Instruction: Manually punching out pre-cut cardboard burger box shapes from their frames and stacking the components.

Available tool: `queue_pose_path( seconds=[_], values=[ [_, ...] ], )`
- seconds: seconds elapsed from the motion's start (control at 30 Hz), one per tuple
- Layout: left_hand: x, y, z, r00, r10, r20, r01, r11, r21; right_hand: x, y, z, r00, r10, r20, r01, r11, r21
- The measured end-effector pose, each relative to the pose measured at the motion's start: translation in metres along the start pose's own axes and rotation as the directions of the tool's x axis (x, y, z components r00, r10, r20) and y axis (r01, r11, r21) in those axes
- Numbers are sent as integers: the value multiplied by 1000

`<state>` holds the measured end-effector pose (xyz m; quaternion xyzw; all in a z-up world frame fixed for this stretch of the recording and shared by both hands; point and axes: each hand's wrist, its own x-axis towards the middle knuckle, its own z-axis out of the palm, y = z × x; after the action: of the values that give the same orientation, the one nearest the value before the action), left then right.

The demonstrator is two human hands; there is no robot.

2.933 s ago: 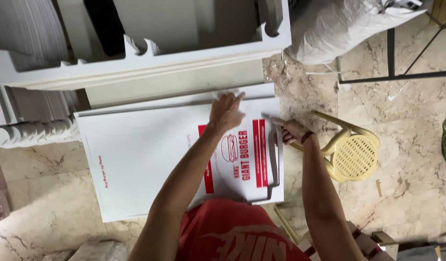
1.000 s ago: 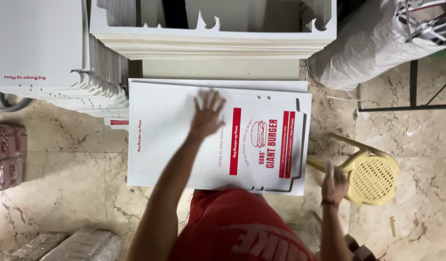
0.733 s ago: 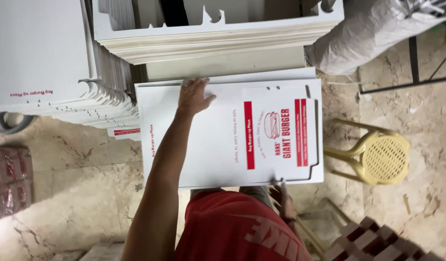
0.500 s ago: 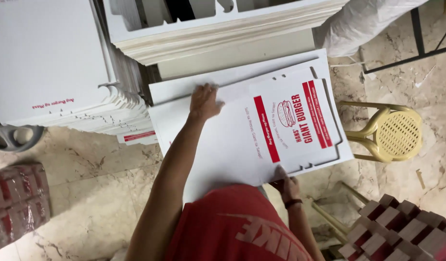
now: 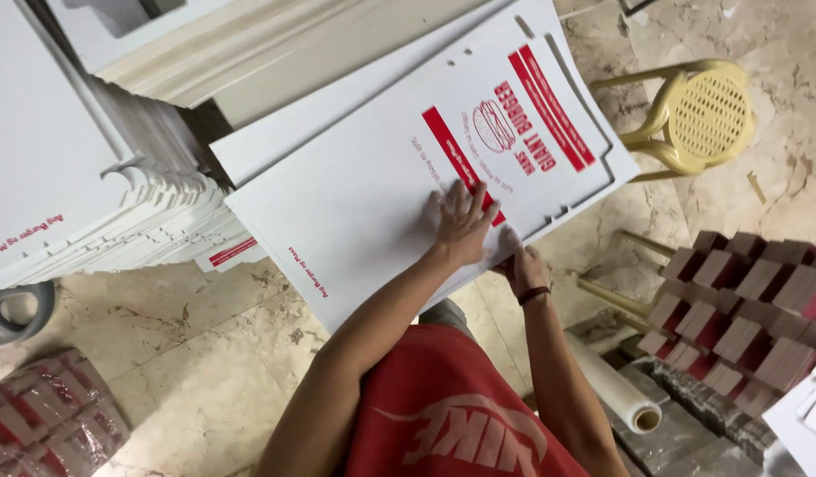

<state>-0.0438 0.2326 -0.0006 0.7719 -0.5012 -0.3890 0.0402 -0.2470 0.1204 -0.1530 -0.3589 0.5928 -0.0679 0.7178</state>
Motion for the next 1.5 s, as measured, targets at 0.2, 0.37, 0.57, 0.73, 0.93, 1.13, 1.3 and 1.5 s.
queue_pose_path(
  seconds=[0.2,0.37,0.57,0.73,0.93,1.13,1.3,1.5],
  values=[
    [33,23,34,979,-186,-85,191,980,60,9,13,3,989,114,98,-110,993,-44],
    [33,29,30,973,-230,-10,229,960,159,0,26,-1,965,173,199,-173,985,-18],
    [25,45,11,961,-276,16,263,932,249,-6,25,9,989,-61,132,88,973,-214],
    [32,45,16,962,-274,1,269,941,205,-38,-3,21,917,-334,216,395,695,-601],
    [16,38,-17,974,-222,45,219,974,48,-48,-20,26,978,-135,159,198,841,-504],
    [6,24,8,984,-155,89,140,978,155,-85,-63,41,983,33,181,56,884,-465],
    [6,25,22,982,-189,19,178,950,258,-84,-46,51,985,-120,127,173,778,-603],
    [25,8,38,990,-125,58,112,975,190,-101,-57,54,996,69,64,-39,920,-391]
  ],
)
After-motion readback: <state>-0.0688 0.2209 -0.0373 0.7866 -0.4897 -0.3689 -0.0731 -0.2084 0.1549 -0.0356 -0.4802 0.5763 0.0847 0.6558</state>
